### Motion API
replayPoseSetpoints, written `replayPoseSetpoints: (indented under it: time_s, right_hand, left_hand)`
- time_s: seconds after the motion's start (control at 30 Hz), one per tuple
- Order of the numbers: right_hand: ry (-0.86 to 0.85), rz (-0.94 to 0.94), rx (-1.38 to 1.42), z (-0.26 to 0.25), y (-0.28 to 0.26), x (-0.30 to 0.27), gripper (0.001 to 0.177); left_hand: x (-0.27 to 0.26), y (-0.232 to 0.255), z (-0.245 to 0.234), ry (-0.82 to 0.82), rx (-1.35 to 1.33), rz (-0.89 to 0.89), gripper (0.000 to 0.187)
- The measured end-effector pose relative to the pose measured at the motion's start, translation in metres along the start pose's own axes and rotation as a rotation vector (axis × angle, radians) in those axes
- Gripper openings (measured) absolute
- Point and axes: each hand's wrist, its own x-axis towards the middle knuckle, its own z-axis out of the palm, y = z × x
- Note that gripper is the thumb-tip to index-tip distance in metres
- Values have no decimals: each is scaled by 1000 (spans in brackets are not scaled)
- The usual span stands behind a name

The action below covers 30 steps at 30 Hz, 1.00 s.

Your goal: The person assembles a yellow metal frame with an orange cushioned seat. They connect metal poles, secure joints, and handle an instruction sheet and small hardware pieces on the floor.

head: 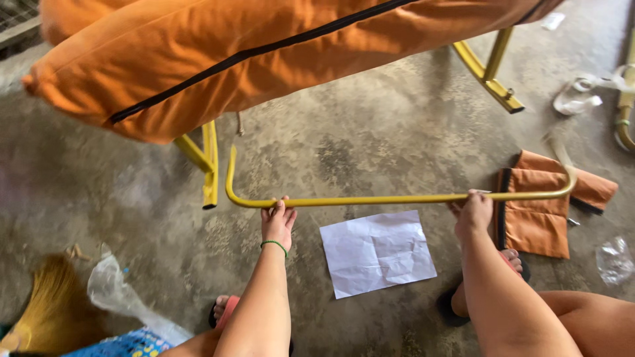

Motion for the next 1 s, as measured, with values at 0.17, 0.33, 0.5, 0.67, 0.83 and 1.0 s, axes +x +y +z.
replayPoseSetpoints:
  time_s: [0.17, 0.33, 0.5, 0.67, 0.83, 1.0]
  right_hand:
    - [-35, 131, -92, -30, 10, 8, 17]
    - [-127, 248, -122, -20, 8, 5, 21]
    - [-320, 277, -225, 4, 1, -10, 17]
    - [-365, 211, -300, 12, -9, -18, 14]
    - [-441, 221, -329, 41, -31, -50, 14]
    - [-762, 38, -478, 102, -72, -134, 17]
  left_hand:
    - [17, -31, -8, 11, -15, -71, 37]
    - [46, -59, 1, -26, -93, -178, 42]
    - [46, -70, 36, -75, -93, -274, 66]
    - [20, -52, 67, -103, 14, -212, 70]
    - [4, -58, 106, -372, 387, -225, 60]
    - [-49, -64, 165, -564, 566, -107, 39]
